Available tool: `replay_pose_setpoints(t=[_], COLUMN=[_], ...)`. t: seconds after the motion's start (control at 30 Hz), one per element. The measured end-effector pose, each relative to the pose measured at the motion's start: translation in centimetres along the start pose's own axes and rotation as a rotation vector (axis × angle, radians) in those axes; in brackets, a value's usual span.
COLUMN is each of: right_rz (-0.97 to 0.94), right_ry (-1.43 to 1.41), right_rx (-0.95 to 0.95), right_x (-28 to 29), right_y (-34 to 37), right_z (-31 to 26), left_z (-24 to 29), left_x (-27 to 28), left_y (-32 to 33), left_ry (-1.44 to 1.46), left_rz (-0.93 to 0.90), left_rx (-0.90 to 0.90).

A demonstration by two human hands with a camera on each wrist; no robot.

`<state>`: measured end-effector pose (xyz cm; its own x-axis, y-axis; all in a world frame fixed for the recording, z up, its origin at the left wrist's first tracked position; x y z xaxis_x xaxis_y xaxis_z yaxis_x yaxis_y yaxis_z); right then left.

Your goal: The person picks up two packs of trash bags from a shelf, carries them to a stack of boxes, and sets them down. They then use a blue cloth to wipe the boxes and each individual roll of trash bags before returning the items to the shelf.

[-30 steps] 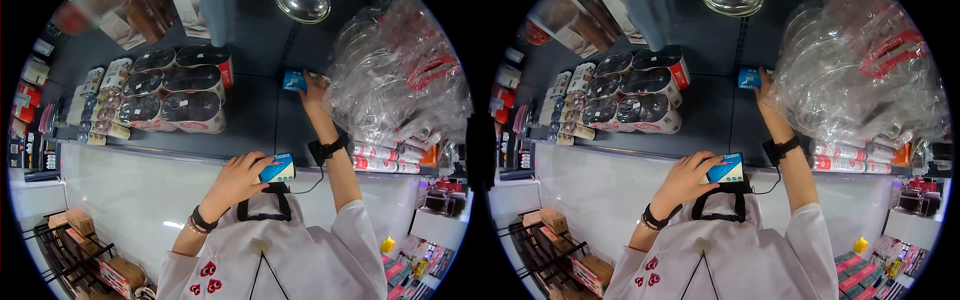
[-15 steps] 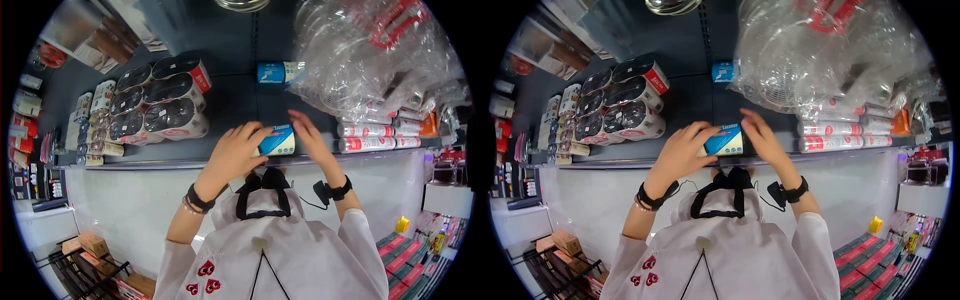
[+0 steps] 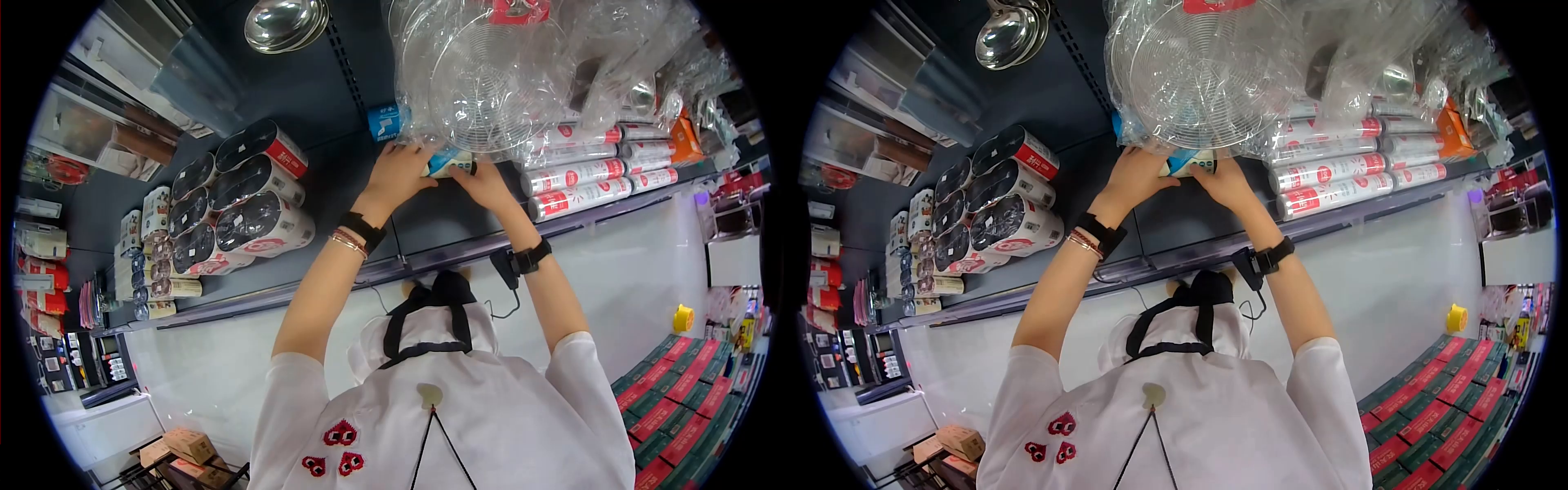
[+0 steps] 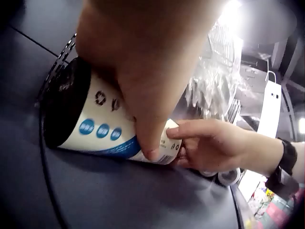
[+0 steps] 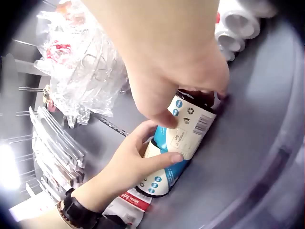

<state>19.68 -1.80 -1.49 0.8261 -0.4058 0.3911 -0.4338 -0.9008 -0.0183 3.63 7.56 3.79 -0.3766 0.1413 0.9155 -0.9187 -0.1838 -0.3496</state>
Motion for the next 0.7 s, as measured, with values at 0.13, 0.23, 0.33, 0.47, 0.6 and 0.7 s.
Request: replay_pose_setpoints(t=[0.13,0.23,0.33,0.47,0.6,0.7], right_rz=[-0.030,-0.026,-0.056,-0.013,0.134,0.096], right_ry=[0.127,0.114,0.047,0.231,0.430,0.820], right_rx=[-0.063,-0.033,-0.036,-0.118,0.251,0.262], right_x=[0.9,1.3,1.1,0.6,0.7,0.1], right_y=[0.1,0.7,1.7,1.4,-0.6,-2.9], right_z=[0.0,0.6,0.2,0.0,0.5,2.2], left_z=[0.9,-0.1,-1.6,-1.7,-3.4,-4.5], left_x=[2.2,3.8,3.2,1.6,1.4,1.5], left_y=[0.5,3.0,6.2,7.1,6.1,5.6], left_ry=[-0.084,-0.051,0.184,0.432,0.370,0.342], left_rz=[0.077,0.124,0.118,0.144,0.262,0.328], left_rx=[-0.001,0.330,0.581,0.668,0.671,0.665])
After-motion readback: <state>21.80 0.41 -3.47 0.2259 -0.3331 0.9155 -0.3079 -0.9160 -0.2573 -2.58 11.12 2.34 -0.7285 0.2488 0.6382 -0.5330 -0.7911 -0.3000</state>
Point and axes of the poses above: each hand's wrist, its own y-axis away from the middle knuckle, its own x-axis out of the back of the hand, z = x × y, the point moved 4 cm from there along -y, towards the middle knuckle, and after that the axes turned 10 degrees about -x, right-handed, at the moved point
